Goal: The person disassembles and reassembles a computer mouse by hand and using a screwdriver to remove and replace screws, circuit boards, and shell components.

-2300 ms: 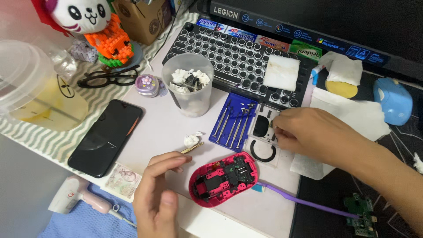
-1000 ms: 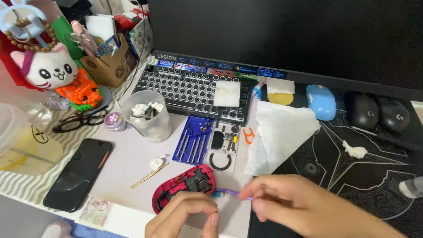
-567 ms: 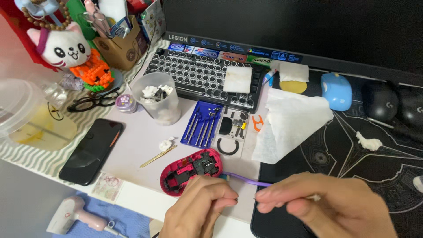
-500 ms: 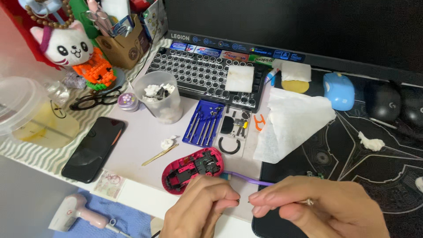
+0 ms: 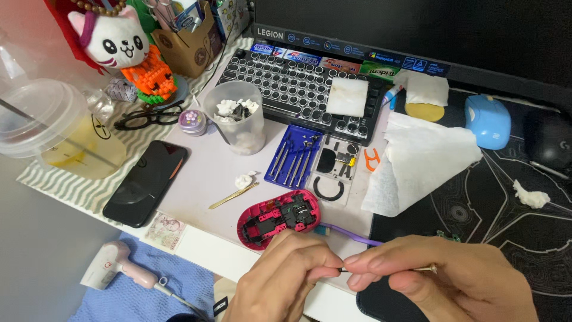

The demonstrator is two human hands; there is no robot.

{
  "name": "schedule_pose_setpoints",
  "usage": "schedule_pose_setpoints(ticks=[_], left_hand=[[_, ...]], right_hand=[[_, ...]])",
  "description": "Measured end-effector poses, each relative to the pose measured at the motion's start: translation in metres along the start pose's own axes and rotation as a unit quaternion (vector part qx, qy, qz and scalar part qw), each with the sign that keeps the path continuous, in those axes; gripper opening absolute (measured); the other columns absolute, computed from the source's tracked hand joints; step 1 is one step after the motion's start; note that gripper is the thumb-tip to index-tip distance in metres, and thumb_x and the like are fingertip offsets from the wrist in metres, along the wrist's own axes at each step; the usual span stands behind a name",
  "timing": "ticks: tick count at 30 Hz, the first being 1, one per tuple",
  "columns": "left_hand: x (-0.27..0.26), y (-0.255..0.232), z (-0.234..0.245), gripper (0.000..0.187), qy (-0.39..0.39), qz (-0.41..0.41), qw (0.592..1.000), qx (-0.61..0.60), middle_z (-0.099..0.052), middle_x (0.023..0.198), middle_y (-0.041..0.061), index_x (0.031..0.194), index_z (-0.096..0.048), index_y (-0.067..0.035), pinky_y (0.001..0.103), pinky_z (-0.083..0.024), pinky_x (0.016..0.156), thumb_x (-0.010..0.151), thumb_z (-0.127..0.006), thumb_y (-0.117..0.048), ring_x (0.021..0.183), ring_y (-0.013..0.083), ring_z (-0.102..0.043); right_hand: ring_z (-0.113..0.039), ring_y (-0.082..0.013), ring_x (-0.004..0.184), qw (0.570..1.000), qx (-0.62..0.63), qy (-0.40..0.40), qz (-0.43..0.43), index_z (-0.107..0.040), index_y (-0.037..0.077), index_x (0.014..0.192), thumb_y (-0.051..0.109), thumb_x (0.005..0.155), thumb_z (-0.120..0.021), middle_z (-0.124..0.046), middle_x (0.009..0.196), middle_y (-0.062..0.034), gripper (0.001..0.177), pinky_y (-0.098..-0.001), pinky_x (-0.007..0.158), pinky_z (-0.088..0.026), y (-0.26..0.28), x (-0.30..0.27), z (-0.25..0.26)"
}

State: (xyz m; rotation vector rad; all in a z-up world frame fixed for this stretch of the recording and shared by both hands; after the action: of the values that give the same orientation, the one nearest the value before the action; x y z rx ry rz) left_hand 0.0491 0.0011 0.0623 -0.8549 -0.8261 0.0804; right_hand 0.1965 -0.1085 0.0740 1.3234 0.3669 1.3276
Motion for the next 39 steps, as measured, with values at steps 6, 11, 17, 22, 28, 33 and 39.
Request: schedule_pose_setpoints(ticks=[6,11,17,22,28,33,39], left_hand=[[-0.002,0.000,0.002,0.018,-0.009,0.010,1.000,-0.005,-0.064,0.096,0.011,0.099,-0.062,-0.002,0.031,-0.050,0.080,0.105,-0.049,-0.012,0.082,0.0227,-0.061],[-0.004,0.002,0.001,0.019,-0.013,0.016,1.000,-0.006,-0.064,0.094,0.010,0.098,-0.062,-0.002,0.030,-0.049,0.079,0.105,-0.049,-0.013,0.081,0.0215,-0.060],[-0.003,0.004,0.001,0.019,-0.012,0.012,1.000,0.001,-0.064,0.094,0.010,0.098,-0.062,-0.002,0.030,-0.049,0.078,0.106,-0.049,-0.013,0.080,0.0222,-0.060],[-0.005,0.008,-0.002,0.018,-0.007,0.018,1.000,0.013,-0.064,0.094,0.010,0.096,-0.062,-0.003,0.030,-0.048,0.079,0.105,-0.049,-0.012,0.080,0.0220,-0.058],[-0.004,0.008,-0.005,0.017,-0.012,0.033,0.999,0.029,-0.064,0.093,0.008,0.095,-0.062,-0.005,0.028,-0.049,0.076,0.105,-0.050,-0.012,0.079,0.0201,-0.059],[-0.003,0.009,-0.006,0.022,-0.062,0.033,0.995,0.072,-0.063,0.085,0.005,0.088,-0.061,-0.007,0.029,-0.049,0.082,0.105,-0.048,-0.014,0.070,0.0168,-0.056],[0.005,0.001,-0.010,0.022,-0.080,0.079,0.985,0.130,-0.063,0.081,0.002,0.081,-0.059,-0.011,0.024,-0.046,0.076,0.102,-0.050,-0.010,0.069,0.0156,-0.055]], right_hand=[[-0.095,-0.0055,0.068,0.994,-0.097,-0.043,-0.009,-0.080,0.013,0.088,0.028,0.093,-0.057,-0.091,0.090,0.0004,0.028,-0.0125,0.070,-0.072,0.003,0.000,-0.003],[-0.093,-0.0042,0.072,0.996,-0.090,-0.014,-0.001,-0.080,0.014,0.089,0.029,0.094,-0.056,-0.091,0.087,0.0004,0.029,-0.0123,0.072,-0.071,-0.001,0.001,-0.001],[-0.093,-0.0011,0.076,0.993,-0.112,0.021,-0.011,-0.080,0.018,0.093,0.029,0.094,-0.058,-0.092,0.090,0.0049,0.025,-0.0118,0.073,-0.070,-0.007,-0.002,0.004],[-0.087,0.0075,0.095,0.973,-0.215,0.080,-0.027,-0.085,0.033,0.098,0.033,0.094,-0.059,-0.092,0.101,0.0211,0.026,-0.0089,0.076,-0.060,-0.027,-0.012,0.007],[-0.087,0.0079,0.087,0.977,-0.211,0.025,-0.018,-0.084,0.028,0.092,0.028,0.092,-0.061,-0.092,0.087,0.0205,0.023,-0.0082,0.077,-0.062,-0.018,-0.008,0.004],[-0.088,0.0105,0.088,0.966,-0.248,0.046,-0.066,-0.086,0.039,0.098,0.036,0.093,-0.060,-0.093,0.092,0.0291,0.026,-0.0103,0.071,-0.061,-0.032,-0.014,0.006],[-0.086,0.0124,0.093,0.961,-0.255,0.085,-0.070,-0.083,0.041,0.105,0.033,0.088,-0.067,-0.092,0.102,0.0304,0.024,-0.0091,0.068,-0.060,-0.050,-0.017,0.009]])
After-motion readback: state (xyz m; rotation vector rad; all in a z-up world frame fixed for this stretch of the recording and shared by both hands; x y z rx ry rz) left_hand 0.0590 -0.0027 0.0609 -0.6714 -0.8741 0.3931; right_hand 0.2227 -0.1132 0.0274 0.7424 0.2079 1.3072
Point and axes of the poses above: each hand's wrist, its own x-axis towards the middle knuckle, its own z-axis out of the back of the hand, y = z × x, the point moved 5 cm from there along x, towards the middle knuckle
